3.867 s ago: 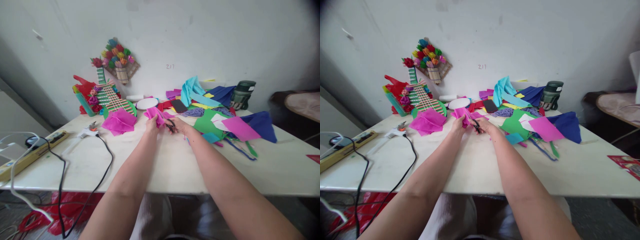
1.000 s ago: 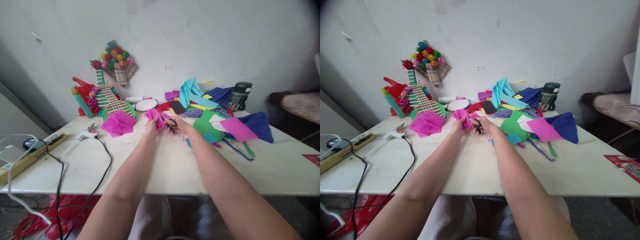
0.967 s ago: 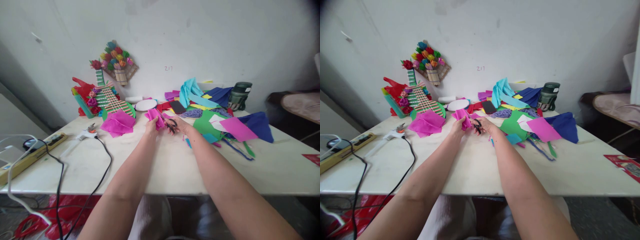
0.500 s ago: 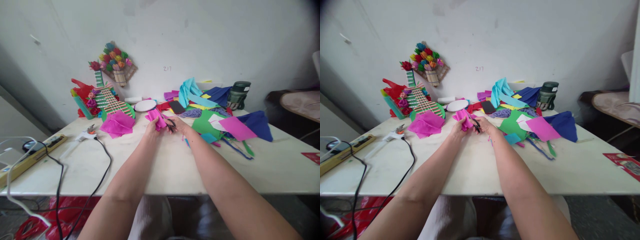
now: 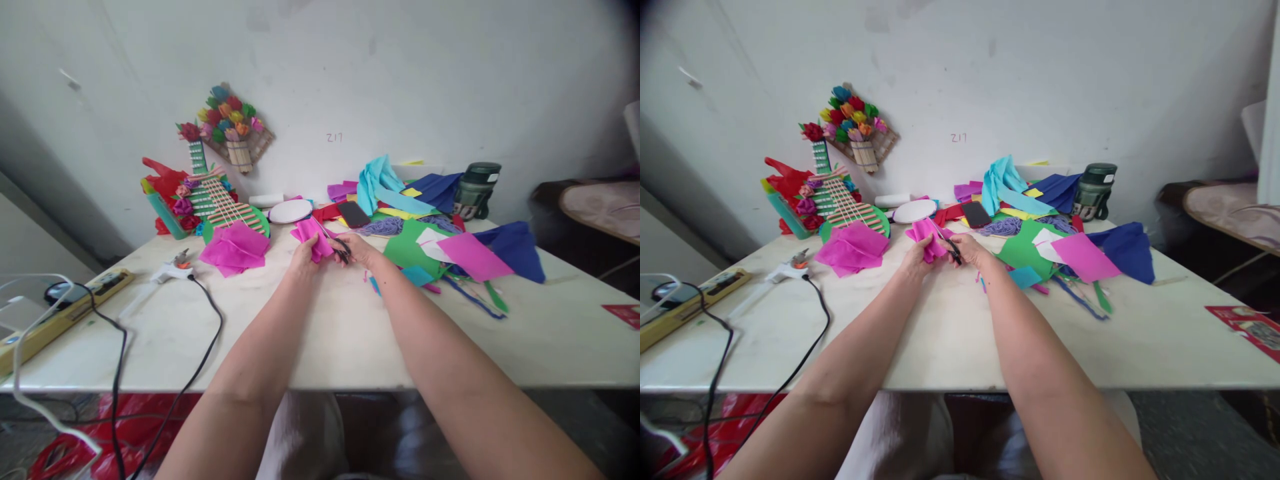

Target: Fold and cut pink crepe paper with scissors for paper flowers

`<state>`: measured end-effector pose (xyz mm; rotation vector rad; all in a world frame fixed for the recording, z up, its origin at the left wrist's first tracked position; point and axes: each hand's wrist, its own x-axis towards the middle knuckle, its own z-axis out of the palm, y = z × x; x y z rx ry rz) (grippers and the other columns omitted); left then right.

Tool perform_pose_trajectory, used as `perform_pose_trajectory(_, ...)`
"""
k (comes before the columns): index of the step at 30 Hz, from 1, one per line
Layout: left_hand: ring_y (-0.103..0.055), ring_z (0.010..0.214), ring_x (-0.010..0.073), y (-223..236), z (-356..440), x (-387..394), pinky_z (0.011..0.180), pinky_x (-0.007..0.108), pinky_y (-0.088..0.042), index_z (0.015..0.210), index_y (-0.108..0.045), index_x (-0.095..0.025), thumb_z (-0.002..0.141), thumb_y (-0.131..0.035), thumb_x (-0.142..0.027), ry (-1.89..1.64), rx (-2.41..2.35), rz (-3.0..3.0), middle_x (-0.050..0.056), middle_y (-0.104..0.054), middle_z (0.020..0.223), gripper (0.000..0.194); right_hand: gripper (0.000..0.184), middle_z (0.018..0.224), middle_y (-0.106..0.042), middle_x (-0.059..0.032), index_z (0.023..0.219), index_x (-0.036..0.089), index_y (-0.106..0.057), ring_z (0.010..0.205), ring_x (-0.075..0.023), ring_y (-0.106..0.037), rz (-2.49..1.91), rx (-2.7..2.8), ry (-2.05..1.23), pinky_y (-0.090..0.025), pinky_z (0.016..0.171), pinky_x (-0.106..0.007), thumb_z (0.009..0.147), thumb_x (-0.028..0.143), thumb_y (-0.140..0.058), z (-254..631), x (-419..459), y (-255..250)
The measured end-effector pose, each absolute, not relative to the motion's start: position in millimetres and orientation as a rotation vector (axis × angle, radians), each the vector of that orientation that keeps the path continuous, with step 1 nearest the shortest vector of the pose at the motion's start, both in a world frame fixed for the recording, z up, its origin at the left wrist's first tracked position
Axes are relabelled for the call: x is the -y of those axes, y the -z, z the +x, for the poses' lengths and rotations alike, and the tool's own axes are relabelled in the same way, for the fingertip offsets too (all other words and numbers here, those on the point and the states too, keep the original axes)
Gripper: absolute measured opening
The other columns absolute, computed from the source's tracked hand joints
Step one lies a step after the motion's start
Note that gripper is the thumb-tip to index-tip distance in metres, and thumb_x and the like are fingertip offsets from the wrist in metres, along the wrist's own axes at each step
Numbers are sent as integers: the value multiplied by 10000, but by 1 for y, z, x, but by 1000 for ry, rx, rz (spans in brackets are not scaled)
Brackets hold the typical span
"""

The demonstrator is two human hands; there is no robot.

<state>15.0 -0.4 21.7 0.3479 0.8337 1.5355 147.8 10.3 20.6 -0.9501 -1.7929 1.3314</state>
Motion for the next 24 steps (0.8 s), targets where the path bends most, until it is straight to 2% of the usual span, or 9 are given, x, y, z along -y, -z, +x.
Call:
perform_pose_trajectory(5, -620, 581, 142, -19, 15, -2, 642, 255, -514, 826, -572, -113, 794, -544, -98, -1521, -820, 386, 51, -648, 645, 45, 347, 439, -559, 17, 596, 155, -477, 302, -70, -481, -970, 1786, -1321, -230, 262, -153, 733, 448, -602, 147, -11, -20)
perform_pose_trajectory(24, -631, 597, 177, -18, 15, -3, 672, 290, -508, 884, -595, -105, 785, -556, -100, -1540, -799, 389, 61, -654, 635, 107, 338, 418, -517, 34, 580, 151, -480, 293, -56, -438, -949, 1726, -1349, -287, 283, -157, 717, 425, -624, 144, -8, -22)
